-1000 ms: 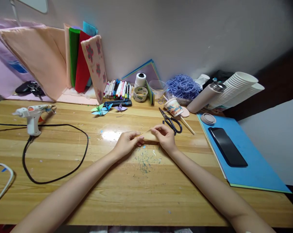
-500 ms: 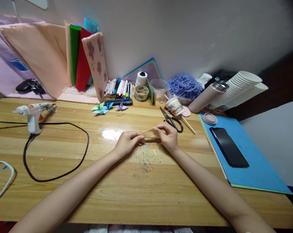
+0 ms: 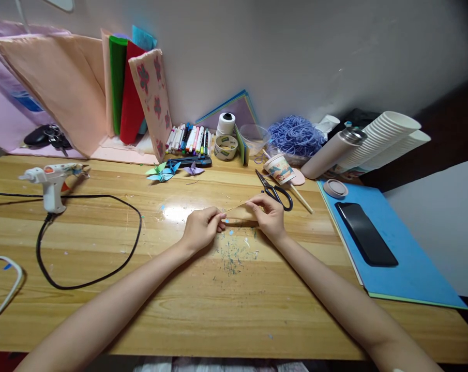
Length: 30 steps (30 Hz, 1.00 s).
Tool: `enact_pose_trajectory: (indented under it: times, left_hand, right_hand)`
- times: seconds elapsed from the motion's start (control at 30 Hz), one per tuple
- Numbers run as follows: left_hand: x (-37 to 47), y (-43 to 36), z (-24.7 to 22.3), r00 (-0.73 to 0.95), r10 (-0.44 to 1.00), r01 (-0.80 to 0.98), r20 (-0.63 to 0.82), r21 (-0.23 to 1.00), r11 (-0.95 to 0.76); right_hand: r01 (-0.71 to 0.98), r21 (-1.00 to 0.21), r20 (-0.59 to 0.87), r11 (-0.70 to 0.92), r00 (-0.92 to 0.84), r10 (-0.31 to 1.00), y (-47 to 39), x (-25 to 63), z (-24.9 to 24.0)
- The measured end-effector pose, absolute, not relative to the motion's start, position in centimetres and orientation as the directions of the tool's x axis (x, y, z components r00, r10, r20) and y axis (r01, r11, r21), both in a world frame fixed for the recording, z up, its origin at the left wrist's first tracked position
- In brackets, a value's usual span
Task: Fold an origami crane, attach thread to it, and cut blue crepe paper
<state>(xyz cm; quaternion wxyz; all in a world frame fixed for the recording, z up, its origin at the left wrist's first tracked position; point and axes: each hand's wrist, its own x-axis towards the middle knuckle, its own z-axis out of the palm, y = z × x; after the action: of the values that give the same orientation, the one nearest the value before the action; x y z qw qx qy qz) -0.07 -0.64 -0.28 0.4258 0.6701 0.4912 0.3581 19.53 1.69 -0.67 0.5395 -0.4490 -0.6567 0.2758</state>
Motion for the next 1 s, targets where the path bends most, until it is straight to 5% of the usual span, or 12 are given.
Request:
enact_pose_trajectory:
  times: [0.37, 1.0]
  left_hand:
    - [-0.2, -0.9, 0.6, 0.393, 0.914, 0.505, 0.099, 0.808, -0.305]
    - [0.2, -0.5, -0.2, 0.259, 0.964, 0.219, -0.052, 0.976, -0.006]
  right_hand:
    - [0.358, -0.814, 0.424, 0.457, -0.173, 0.889, -0.2, 18.1, 0.7]
    - [0.277, -0.924, 0.268, 0.265, -0.026, 0.963, 0.8, 18.1, -0.3]
